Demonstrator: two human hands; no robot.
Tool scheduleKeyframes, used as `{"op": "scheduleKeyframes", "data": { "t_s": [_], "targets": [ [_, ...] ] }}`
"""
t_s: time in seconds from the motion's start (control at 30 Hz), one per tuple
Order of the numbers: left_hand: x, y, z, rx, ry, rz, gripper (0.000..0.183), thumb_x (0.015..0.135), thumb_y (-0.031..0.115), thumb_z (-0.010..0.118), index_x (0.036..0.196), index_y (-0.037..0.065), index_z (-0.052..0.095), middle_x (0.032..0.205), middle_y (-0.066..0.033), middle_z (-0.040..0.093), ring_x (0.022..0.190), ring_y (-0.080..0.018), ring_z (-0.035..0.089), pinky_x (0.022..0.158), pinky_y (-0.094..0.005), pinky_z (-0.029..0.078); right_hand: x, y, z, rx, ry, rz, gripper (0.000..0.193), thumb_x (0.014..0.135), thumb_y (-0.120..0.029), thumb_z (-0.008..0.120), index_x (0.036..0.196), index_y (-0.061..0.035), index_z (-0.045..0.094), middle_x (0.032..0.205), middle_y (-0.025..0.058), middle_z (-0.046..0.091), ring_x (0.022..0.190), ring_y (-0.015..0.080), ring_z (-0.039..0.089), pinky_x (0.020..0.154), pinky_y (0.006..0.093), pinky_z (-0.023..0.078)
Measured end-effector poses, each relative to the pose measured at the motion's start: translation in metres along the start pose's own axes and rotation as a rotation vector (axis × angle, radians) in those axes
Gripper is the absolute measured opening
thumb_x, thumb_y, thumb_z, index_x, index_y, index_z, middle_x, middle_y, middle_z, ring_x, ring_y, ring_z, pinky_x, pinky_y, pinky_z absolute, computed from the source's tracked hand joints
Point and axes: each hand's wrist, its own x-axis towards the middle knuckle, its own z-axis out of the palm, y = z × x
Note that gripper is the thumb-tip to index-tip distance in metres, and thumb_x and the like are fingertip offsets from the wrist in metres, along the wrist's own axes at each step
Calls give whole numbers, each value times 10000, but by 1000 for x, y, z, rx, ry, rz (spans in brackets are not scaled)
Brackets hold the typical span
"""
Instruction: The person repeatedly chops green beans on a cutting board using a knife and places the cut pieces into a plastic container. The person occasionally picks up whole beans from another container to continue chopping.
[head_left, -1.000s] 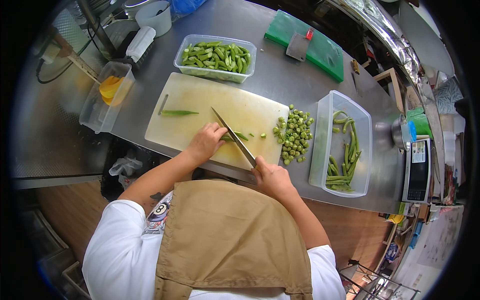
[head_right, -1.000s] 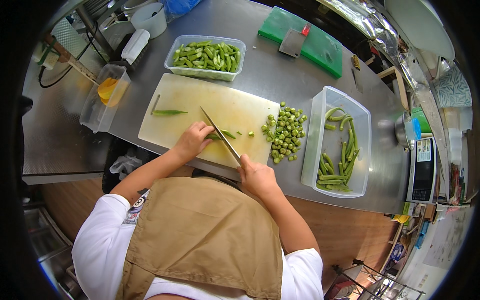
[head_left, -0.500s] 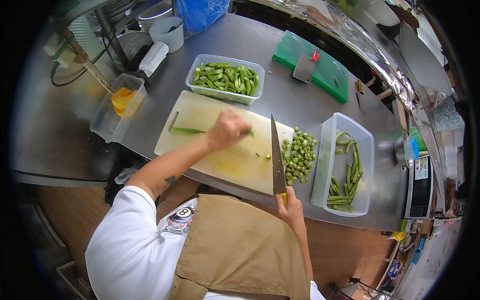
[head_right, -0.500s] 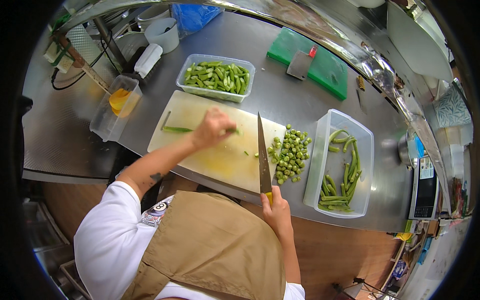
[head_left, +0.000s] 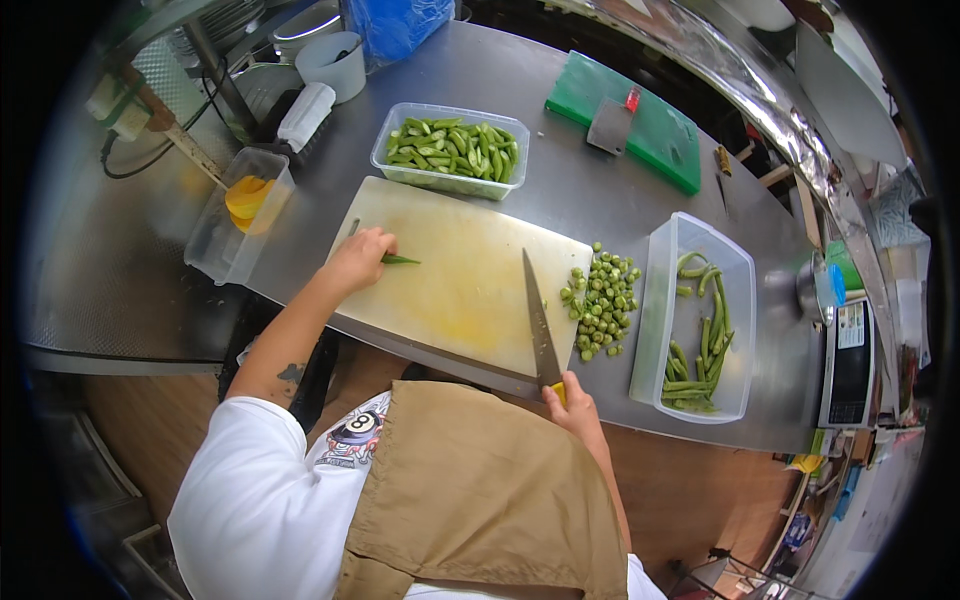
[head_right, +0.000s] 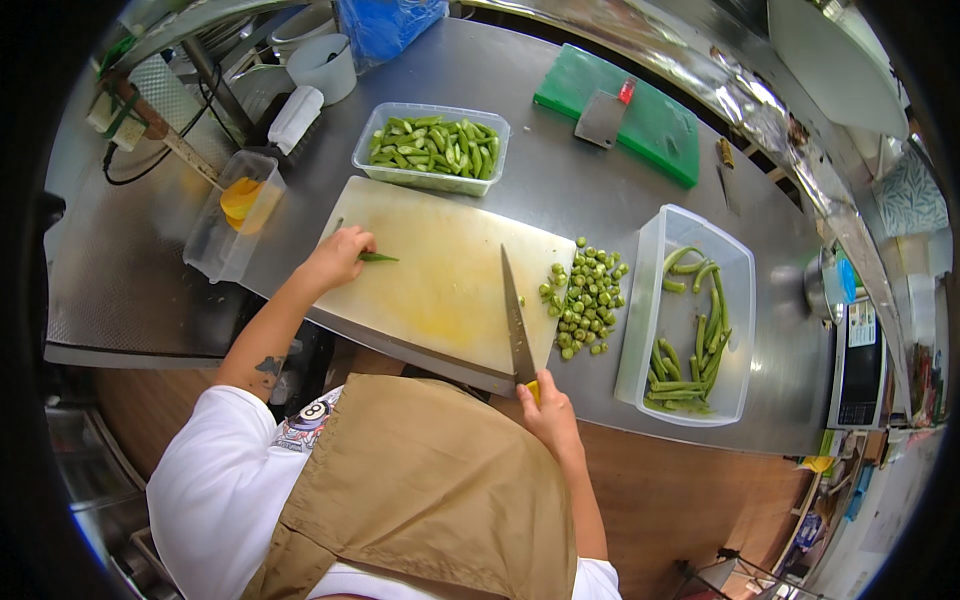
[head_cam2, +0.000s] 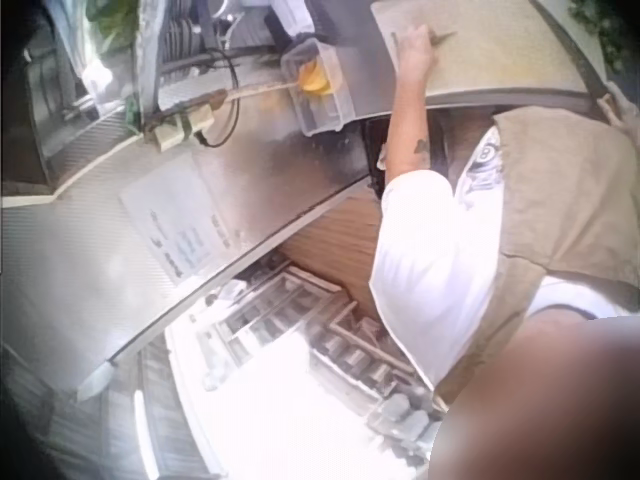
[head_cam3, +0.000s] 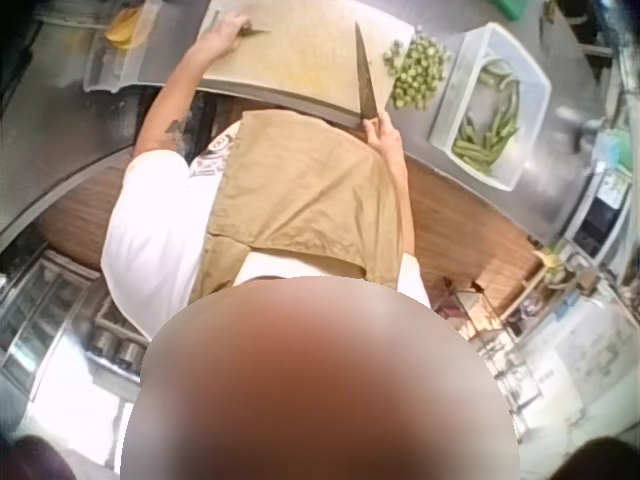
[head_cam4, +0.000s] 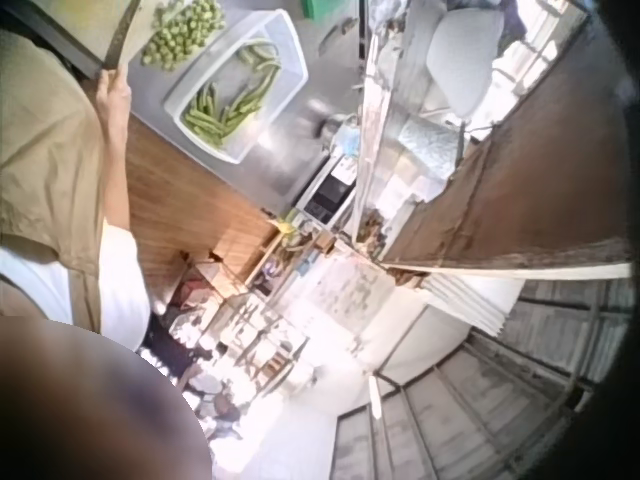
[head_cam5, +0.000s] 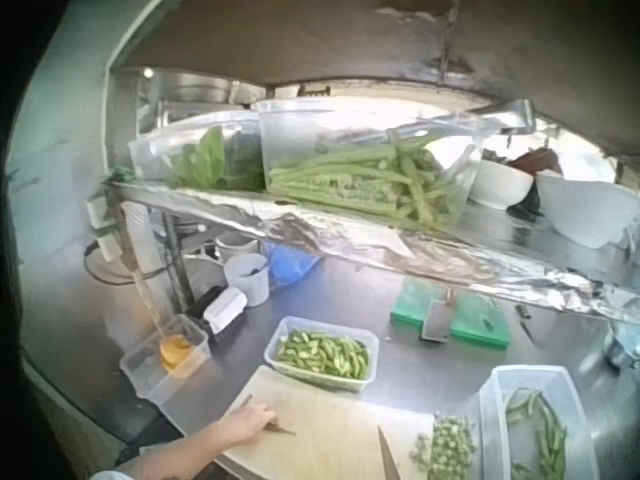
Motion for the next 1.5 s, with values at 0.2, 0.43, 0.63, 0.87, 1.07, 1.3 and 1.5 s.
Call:
{"op": "scheduleKeyframes", "data": {
  "t_s": [0.2, 0.43, 0.63, 0.87, 1.07, 1.3, 1.5],
  "targets": [
    [18, 95, 55, -405, 86, 200, 208, 763, 24, 669, 971, 28, 672, 917, -163, 671, 843, -343, 656, 778, -419, 535, -9, -10, -7, -164, 118, -41, 271, 948, -274, 577, 1123, -90, 483, 813, 219, 680, 768, 456, 647, 653, 535, 500],
    [32, 140, 57, -233, -30, 168, 223, 756, 69, 669, 976, 36, 669, 917, -174, 673, 838, -357, 649, 777, -424, 533, -6, -32, 4, -444, -17, -46, 292, 934, -287, 576, 1136, -106, 468, 761, 178, 684, 716, 412, 669, 617, 518, 523],
    [21, 130, 41, -977, 270, 22, 281, 792, 20, 700, 1068, 36, 653, 862, -93, 677, 847, -221, 705, 813, -326, 576, -4, -29, 0, -204, 98, -64, 279, 940, -306, 594, 1070, -86, 481, 781, 213, 670, 755, 443, 650, 644, 537, 499],
    [-11, 104, 66, -554, 334, -25, 175, 761, 48, 735, 933, 32, 708, 876, -83, 707, 833, -221, 645, 768, -320, 536, -9, -37, 0, -290, 110, -119, 273, 944, -287, 581, 1116, -107, 469, 758, 175, 681, 702, 419, 661, 602, 524, 517],
    [-11, 105, 77, -543, 396, -5, 170, 726, 83, 756, 890, 64, 715, 880, -85, 708, 842, -283, 607, 778, -369, 497, 2, -53, 15, -373, 80, -176, 256, 948, -268, 564, 1124, -114, 461, 762, 160, 681, 693, 399, 665, 587, 506, 517],
    [-18, 100, 69, -396, 433, 100, 141, 766, 52, 727, 905, 43, 704, 990, -89, 680, 871, -280, 605, 779, -377, 506, 9, -60, 3, -501, -23, -179, 225, 947, -259, 557, 1066, -100, 452, 762, 134, 680, 711, 363, 672, 607, 496, 517],
    [-13, 83, 67, -215, 323, 302, 220, 818, 38, 588, 1017, 57, 682, 1021, -78, 661, 952, -267, 617, 808, -363, 539, -19, -63, -45, -628, -164, -304, 200, 943, -239, 565, 1034, -103, 451, 743, 123, 669, 712, 362, 666, 591, 496, 502]
  ]
}}
